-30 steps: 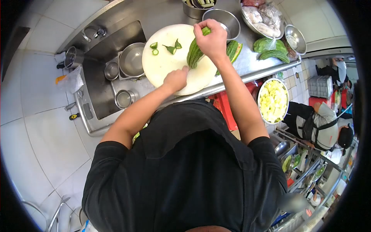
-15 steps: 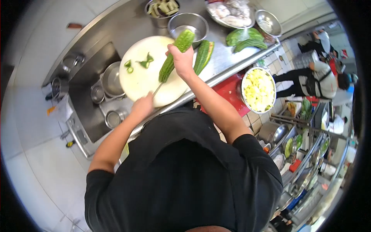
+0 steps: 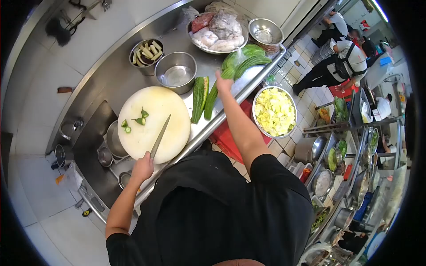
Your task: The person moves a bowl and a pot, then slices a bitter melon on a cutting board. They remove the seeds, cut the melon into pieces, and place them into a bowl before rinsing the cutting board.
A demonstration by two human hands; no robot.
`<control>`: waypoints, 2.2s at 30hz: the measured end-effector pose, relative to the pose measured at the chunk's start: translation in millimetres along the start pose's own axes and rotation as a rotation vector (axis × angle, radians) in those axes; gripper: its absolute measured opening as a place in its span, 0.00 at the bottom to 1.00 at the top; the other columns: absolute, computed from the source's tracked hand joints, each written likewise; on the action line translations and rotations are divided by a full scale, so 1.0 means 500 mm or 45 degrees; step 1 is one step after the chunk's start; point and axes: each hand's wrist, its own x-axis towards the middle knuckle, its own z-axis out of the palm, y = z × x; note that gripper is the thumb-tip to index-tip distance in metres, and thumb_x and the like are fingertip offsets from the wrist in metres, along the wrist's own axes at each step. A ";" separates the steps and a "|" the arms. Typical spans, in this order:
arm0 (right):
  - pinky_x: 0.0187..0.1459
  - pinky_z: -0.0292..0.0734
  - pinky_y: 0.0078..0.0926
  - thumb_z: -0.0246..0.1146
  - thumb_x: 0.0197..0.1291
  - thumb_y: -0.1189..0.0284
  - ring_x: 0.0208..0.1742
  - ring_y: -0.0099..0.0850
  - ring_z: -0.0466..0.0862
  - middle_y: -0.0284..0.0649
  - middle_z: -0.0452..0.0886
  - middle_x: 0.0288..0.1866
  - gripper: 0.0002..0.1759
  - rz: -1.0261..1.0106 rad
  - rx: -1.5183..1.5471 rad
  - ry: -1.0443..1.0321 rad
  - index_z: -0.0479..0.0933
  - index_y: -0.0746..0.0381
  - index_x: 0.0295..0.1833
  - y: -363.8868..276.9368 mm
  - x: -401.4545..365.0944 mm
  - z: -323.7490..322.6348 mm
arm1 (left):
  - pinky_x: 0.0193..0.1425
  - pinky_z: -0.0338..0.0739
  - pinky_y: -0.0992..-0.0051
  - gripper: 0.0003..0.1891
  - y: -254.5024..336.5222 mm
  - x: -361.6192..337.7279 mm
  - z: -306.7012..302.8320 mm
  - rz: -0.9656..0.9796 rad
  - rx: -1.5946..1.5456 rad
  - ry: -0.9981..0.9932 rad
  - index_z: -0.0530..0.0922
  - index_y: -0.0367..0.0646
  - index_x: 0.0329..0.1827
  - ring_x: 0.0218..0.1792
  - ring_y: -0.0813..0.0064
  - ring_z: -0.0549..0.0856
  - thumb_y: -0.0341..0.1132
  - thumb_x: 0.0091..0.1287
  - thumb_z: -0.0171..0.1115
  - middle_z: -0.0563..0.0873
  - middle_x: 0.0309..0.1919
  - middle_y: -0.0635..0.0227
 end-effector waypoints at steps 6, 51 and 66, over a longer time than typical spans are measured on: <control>0.70 0.71 0.48 0.68 0.63 0.45 0.68 0.63 0.75 0.70 0.73 0.68 0.48 -0.079 -0.759 -0.111 0.68 0.78 0.68 0.060 -0.003 -0.067 | 0.47 0.77 0.40 0.14 0.072 0.022 0.001 -0.059 -0.109 0.144 0.71 0.36 0.51 0.42 0.29 0.85 0.40 0.76 0.57 0.86 0.35 0.34; 0.49 0.84 0.48 0.80 0.46 0.54 0.45 0.50 0.89 0.49 0.89 0.40 0.29 -0.793 -1.647 -1.421 0.86 0.49 0.56 -0.131 -0.553 -0.244 | 0.51 0.78 0.41 0.12 -0.140 0.013 -0.033 -0.059 -0.211 0.092 0.73 0.39 0.53 0.44 0.36 0.87 0.39 0.78 0.51 0.87 0.39 0.38; 0.45 0.86 0.44 0.78 0.46 0.59 0.42 0.48 0.90 0.49 0.89 0.38 0.26 -1.092 -1.884 -1.381 0.87 0.53 0.53 -0.190 -0.575 -0.211 | 0.52 0.79 0.41 0.14 -0.152 -0.062 -0.034 0.054 -0.084 -0.088 0.75 0.41 0.57 0.45 0.36 0.87 0.41 0.78 0.51 0.88 0.40 0.39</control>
